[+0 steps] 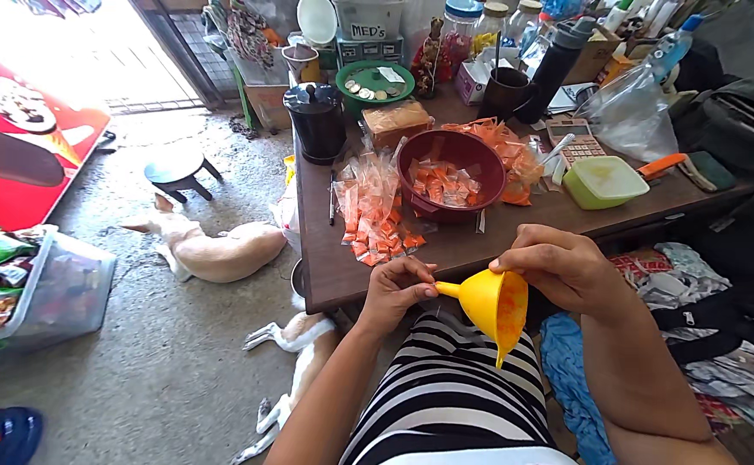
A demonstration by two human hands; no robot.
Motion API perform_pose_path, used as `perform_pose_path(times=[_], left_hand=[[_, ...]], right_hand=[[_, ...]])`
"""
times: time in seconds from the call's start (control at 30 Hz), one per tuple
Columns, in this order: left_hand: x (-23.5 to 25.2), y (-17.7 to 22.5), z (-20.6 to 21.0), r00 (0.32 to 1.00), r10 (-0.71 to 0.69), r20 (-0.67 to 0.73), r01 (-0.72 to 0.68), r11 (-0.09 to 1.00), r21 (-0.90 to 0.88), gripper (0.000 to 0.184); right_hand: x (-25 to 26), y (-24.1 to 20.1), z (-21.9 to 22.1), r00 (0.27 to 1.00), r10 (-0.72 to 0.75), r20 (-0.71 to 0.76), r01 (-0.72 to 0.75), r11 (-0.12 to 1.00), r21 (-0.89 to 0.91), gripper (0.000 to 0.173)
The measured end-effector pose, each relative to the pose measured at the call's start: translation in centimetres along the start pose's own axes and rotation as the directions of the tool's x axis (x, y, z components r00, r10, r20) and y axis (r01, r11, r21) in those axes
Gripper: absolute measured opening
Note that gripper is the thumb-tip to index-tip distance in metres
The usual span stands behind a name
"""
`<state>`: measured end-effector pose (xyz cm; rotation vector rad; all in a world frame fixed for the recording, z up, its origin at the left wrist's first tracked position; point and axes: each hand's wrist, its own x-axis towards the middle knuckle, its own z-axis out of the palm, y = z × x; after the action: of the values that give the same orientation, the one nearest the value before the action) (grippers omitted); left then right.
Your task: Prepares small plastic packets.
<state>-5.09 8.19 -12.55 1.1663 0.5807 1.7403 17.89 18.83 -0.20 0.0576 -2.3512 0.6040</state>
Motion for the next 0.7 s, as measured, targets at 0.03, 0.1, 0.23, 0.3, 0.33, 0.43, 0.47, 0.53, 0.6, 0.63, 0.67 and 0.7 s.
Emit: perform_pose_path(times=[0.03,0.1,0.23,0.3,0.33,0.43,0.47,0.53,0.6,0.63,0.67,0.7], left_hand=[[0.0,0.0,0.0,1.000,-0.007,-0.006,0.007,1.000,-0.007,0.012],[-0.2,0.0,0.0,1.000,-0.020,-0.018,0.019,1.000,-0.015,0.011],[-0.3,0.0,0.0,1.000,-0.010,-0.023,0.010,1.000,0.005,0.009],[-0.3,0.0,0.0,0.999,-0.002,-0.034,0.002,1.000,0.016,0.009],[-0.3,0.0,0.0,0.999,0.001,-0.040,0.000,1.000,0.024,0.009],[-0.3,0.0,0.1,0.999,-0.002,-0.053,0.004,0.999,0.034,0.011],[-0.3,0.0,0.1,0.999,-0.008,-0.052,0.010,0.999,0.033,0.012],[-0.4,0.0,0.2,0.999,-0.023,-0.044,0.024,0.999,0.024,0.012],[-0.4,0.1,0.2,0.998,-0.050,-0.034,0.051,0.999,0.010,0.012],[-0.4,0.2,0.3,0.997,-0.074,-0.033,0.074,0.997,-0.004,0.011],[-0.4,0.2,0.3,0.994,-0.101,-0.032,0.100,0.995,-0.027,0.011],[-0.3,0.2,0.3,0.992,-0.124,-0.026,0.123,0.991,-0.055,0.011]], right_hand=[[0.0,-0.1,0.0,1.000,-0.001,0.002,0.001,1.000,-0.001,0.022],[0.1,-0.2,0.0,1.000,-0.003,0.004,0.003,1.000,-0.009,0.021],[0.2,-0.4,-0.1,1.000,-0.009,0.003,0.009,1.000,-0.019,0.021],[0.2,-0.4,-0.1,1.000,-0.009,0.001,0.009,1.000,-0.030,0.020],[0.2,-0.5,-0.1,1.000,-0.009,0.002,0.009,0.999,-0.035,0.020],[0.2,-0.7,-0.1,1.000,-0.018,0.009,0.019,0.998,-0.052,0.020],[0.2,-0.8,-0.1,1.000,-0.023,0.012,0.024,0.998,-0.057,0.020],[0.3,-0.9,-0.1,0.999,-0.032,0.013,0.033,0.997,-0.068,0.020],[0.3,-1.0,0.0,0.999,-0.040,0.014,0.041,0.996,-0.084,0.020],[0.3,-1.1,0.0,0.999,-0.044,0.019,0.046,0.994,-0.098,0.020],[0.3,-1.3,0.1,0.998,-0.051,0.025,0.054,0.992,-0.113,0.021],[0.3,-1.5,0.2,0.998,-0.060,0.030,0.063,0.989,-0.132,0.023]])
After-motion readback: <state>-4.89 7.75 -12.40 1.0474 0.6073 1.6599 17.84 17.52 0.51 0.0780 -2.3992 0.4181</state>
